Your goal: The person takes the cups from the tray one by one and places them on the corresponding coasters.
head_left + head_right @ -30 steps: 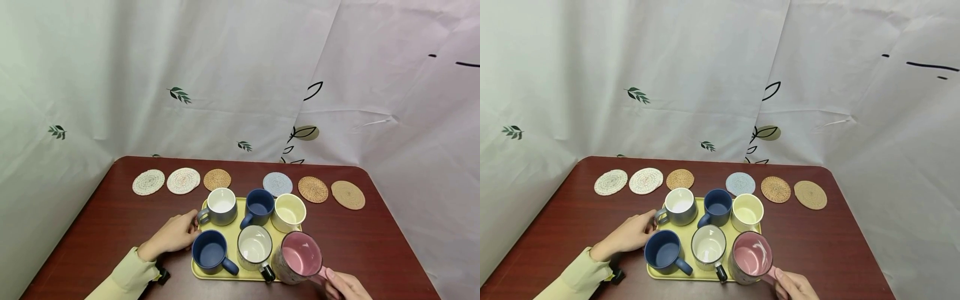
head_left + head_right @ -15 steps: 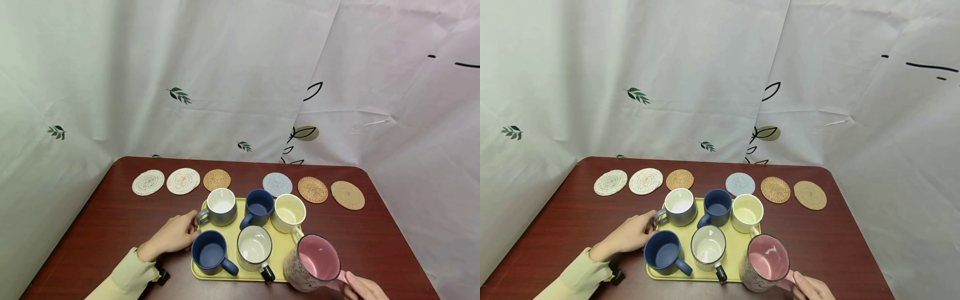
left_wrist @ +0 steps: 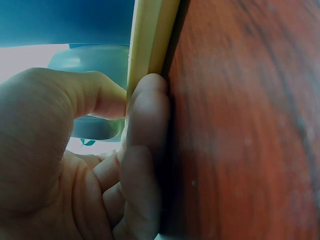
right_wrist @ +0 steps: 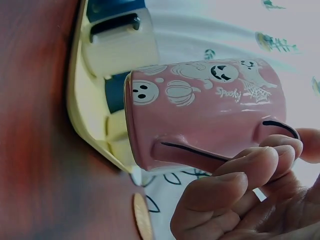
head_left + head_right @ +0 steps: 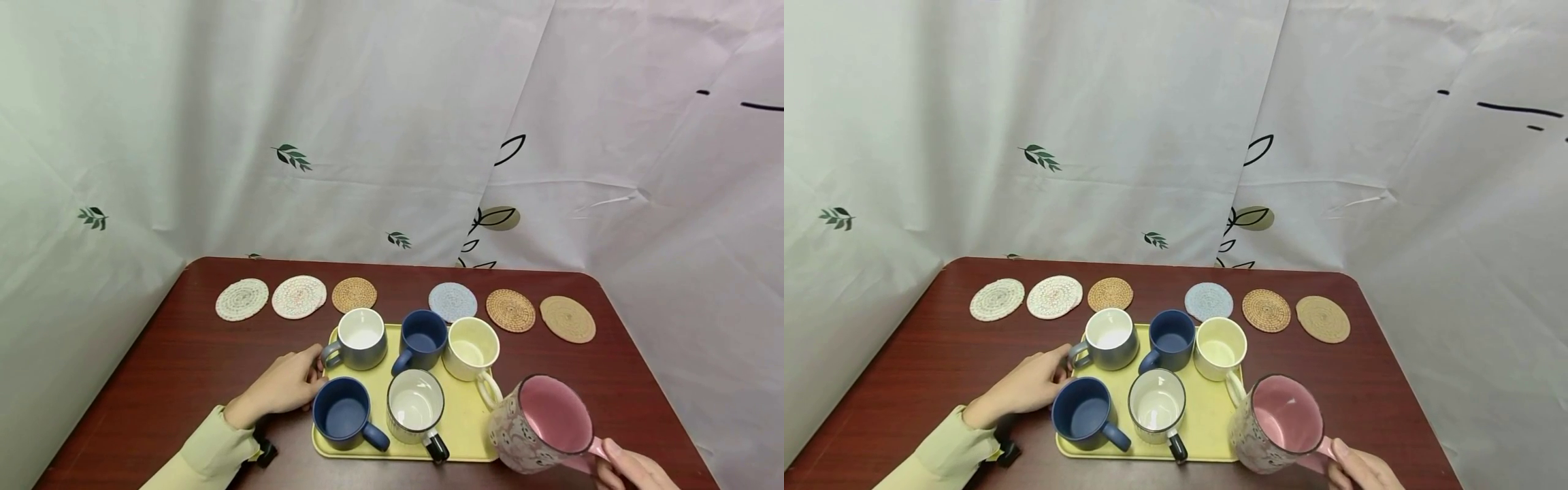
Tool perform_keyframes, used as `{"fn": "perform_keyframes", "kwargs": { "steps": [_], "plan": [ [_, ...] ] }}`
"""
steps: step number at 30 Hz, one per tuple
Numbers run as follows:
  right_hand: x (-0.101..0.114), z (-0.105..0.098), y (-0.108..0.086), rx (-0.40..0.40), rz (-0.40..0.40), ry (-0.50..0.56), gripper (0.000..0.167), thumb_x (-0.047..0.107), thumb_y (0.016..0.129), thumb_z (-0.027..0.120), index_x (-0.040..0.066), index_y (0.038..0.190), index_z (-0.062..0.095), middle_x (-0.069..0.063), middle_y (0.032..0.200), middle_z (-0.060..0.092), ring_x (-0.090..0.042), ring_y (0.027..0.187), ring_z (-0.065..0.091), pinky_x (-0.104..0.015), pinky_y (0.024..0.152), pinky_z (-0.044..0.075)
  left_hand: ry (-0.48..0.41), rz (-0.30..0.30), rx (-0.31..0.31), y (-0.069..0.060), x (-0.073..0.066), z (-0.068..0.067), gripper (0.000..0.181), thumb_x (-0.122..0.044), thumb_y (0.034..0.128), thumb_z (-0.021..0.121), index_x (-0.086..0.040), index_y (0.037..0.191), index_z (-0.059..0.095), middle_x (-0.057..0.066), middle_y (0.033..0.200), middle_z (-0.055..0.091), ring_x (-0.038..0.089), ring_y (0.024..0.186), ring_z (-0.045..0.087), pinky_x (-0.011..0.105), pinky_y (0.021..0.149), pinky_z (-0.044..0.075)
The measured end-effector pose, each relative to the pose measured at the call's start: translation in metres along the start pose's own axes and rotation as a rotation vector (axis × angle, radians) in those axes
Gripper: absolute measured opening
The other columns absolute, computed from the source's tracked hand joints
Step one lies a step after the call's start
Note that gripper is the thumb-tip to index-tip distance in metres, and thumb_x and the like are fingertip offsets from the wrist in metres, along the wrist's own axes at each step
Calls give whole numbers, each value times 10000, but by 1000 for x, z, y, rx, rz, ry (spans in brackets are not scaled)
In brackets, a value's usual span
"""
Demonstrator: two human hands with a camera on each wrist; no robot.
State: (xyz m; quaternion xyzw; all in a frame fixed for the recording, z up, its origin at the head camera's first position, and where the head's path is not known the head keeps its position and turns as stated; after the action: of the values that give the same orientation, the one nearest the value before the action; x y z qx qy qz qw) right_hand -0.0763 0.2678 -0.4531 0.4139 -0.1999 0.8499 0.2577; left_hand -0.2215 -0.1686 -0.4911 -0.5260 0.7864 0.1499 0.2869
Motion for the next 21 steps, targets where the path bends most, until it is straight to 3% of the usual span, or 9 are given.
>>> {"fn": "perform_keyframes", "kwargs": {
  "steps": [4, 7, 10, 14, 16, 21],
  "plan": [
    [16, 1, -8, 79, -15, -4, 596, 357, 1080, -122, 27, 887, 336, -184, 752, 177, -265, 568, 113, -393, 479, 87, -3, 0, -2, 0, 0, -1, 151, -169, 906, 673, -163, 953, 530, -152, 536, 534, 18, 422, 538, 219, 504, 439],
    [30, 0, -11, 138, -70, 3, 585, 330, 1072, -145, 0, 885, 300, -184, 755, 188, -279, 592, 133, -405, 522, 98, -5, 0, 1, 0, 0, 0, 152, -167, 907, 674, -160, 955, 530, -152, 534, 534, 18, 421, 538, 219, 499, 438],
    [41, -6, -13, 137, -100, 36, 583, 338, 1071, -140, -6, 867, 283, -179, 741, 183, -307, 618, 133, -421, 569, 86, -3, -1, 4, -1, 0, 1, 154, -166, 908, 676, -159, 958, 530, -155, 530, 533, 16, 417, 537, 220, 491, 438],
    [53, -22, -13, 52, -161, 135, 613, 355, 1059, -143, 0, 919, 336, -139, 749, 174, -292, 646, 121, -395, 620, 115, -4, -2, 0, -1, 0, 0, 155, -167, 906, 676, -157, 960, 532, -153, 529, 532, 15, 414, 537, 220, 491, 438],
    [59, -32, -13, -29, -199, 152, 606, 354, 1072, -110, 18, 943, 379, -115, 754, 169, -272, 653, 118, -389, 640, 135, -6, -2, -1, -1, 0, 0, 154, -167, 905, 676, -156, 960, 532, -152, 529, 532, 15, 413, 538, 221, 490, 439],
    [76, -60, -13, -326, -281, -74, 468, 276, 1135, 40, 98, 898, 402, -88, 752, 182, -264, 652, 139, -409, 615, 164, -4, 1, 0, 0, 1, 1, 154, -174, 907, 677, -162, 958, 532, -152, 531, 532, 15, 415, 538, 220, 494, 441]
  ]
}}
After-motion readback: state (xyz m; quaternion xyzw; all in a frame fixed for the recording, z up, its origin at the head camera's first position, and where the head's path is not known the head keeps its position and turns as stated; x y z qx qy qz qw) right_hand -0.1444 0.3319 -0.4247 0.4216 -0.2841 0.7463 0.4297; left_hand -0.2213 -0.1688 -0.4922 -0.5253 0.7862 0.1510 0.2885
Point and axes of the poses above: each hand's wrist, its own y-axis towards the middle knuckle, its own z-axis out of the palm, x = y × z, the point moved 9 cm from there along y, towards the middle knuckle
